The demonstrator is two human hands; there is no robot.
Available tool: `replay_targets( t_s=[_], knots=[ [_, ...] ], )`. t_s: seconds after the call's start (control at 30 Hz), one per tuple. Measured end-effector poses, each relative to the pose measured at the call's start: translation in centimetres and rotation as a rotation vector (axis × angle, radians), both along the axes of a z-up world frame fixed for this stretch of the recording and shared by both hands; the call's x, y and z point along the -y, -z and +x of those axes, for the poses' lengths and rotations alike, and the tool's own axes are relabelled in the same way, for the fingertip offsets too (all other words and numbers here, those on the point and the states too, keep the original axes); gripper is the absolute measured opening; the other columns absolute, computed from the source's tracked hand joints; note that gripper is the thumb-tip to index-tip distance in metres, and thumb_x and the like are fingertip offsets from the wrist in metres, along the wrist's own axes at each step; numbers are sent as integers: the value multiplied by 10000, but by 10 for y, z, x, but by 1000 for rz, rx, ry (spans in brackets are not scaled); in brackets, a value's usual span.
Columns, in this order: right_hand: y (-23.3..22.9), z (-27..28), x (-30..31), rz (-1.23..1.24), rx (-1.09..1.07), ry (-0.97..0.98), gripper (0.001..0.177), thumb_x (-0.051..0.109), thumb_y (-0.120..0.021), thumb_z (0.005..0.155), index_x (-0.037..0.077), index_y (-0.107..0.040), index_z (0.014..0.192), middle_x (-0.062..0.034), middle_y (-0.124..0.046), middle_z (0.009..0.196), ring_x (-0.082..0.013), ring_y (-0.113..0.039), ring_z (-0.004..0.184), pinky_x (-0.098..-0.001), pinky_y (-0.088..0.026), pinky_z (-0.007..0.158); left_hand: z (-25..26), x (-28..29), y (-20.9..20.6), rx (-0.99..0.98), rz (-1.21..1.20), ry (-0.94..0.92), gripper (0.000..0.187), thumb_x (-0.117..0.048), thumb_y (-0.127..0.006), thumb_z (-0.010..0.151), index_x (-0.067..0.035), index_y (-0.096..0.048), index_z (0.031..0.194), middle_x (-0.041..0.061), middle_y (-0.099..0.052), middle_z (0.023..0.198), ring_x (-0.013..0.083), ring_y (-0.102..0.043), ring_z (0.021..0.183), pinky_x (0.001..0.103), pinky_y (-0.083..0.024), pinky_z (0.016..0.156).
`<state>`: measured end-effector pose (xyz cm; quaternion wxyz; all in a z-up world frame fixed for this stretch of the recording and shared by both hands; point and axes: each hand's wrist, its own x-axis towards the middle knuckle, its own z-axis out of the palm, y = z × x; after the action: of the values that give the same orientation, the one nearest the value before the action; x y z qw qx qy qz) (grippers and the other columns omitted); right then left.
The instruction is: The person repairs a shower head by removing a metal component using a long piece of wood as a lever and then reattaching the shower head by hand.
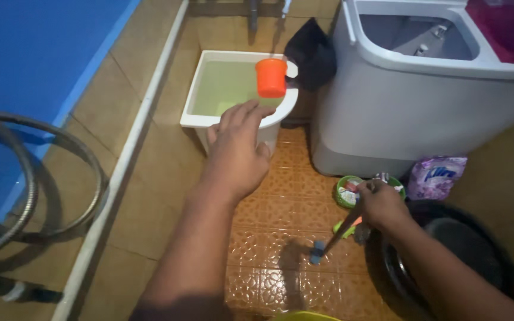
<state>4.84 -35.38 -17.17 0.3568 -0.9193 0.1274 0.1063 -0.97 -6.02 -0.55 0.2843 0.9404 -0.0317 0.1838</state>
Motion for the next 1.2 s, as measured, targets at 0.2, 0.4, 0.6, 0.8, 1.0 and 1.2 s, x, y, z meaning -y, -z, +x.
replay_targets(
  t_s=[0.2, 0.4, 0.6, 0.8, 1.0, 1.2],
  knots=[
    [17, 6, 28, -42, 82, -26, 441, 395, -589, 1026, 30, -653, 1265, -206, -755, 963, -307, -757, 815, -414, -568, 778, 0, 18, 5, 35, 35, 15, 611, -23, -683, 764, -164, -583, 1350, 99, -497, 1502, 297, -386, 1448, 553, -248, 1156],
    [38, 15, 18, -52, 81, -77, 424, 384, -631, 985, 23, -677, 1203, -199, -756, 918, -290, -722, 770, -422, -557, 744, 1, 2, -4, 25, 27, 21, 618, -18, -680, 748, -147, -578, 1343, 105, -490, 1505, 288, -389, 1443, 529, -274, 1130],
    [14, 11, -34, 275, -148, 72, 385, 302, -603, 1008, 47, -598, 1298, -211, -709, 826, -310, -688, 583, -421, -580, 519, 2, -32, -7, 5, 53, 7, 607, -9, -657, 751, -153, -589, 1337, 103, -494, 1498, 286, -386, 1439, 543, -260, 1119],
    [0, 10, -100, 377, -115, 53, 363, 311, -609, 1005, 38, -627, 1245, -166, -614, 744, -241, -629, 548, -412, -591, 528, 3, -79, -13, 81, 59, -7, 583, 8, -626, 778, -150, -597, 1339, 113, -503, 1501, 289, -396, 1435, 529, -275, 1113],
    [6, 15, -143, 554, -157, 78, 340, 282, -593, 1010, 47, -632, 1252, -129, -615, 818, -227, -595, 589, -416, -587, 532, 1, -117, -16, 44, 72, -37, 599, 18, -627, 763, -162, -603, 1334, 102, -510, 1492, 277, -400, 1438, 518, -278, 1105],
    [5, 18, -161, 583, -197, 66, 304, 235, -554, 1040, 59, -616, 1280, -94, -545, 770, -215, -584, 595, -410, -611, 579, 1, -139, -16, 69, 92, -33, 596, 1, -650, 762, -157, -605, 1335, 115, -507, 1495, 290, -403, 1433, 513, -275, 1119]
  ],
)
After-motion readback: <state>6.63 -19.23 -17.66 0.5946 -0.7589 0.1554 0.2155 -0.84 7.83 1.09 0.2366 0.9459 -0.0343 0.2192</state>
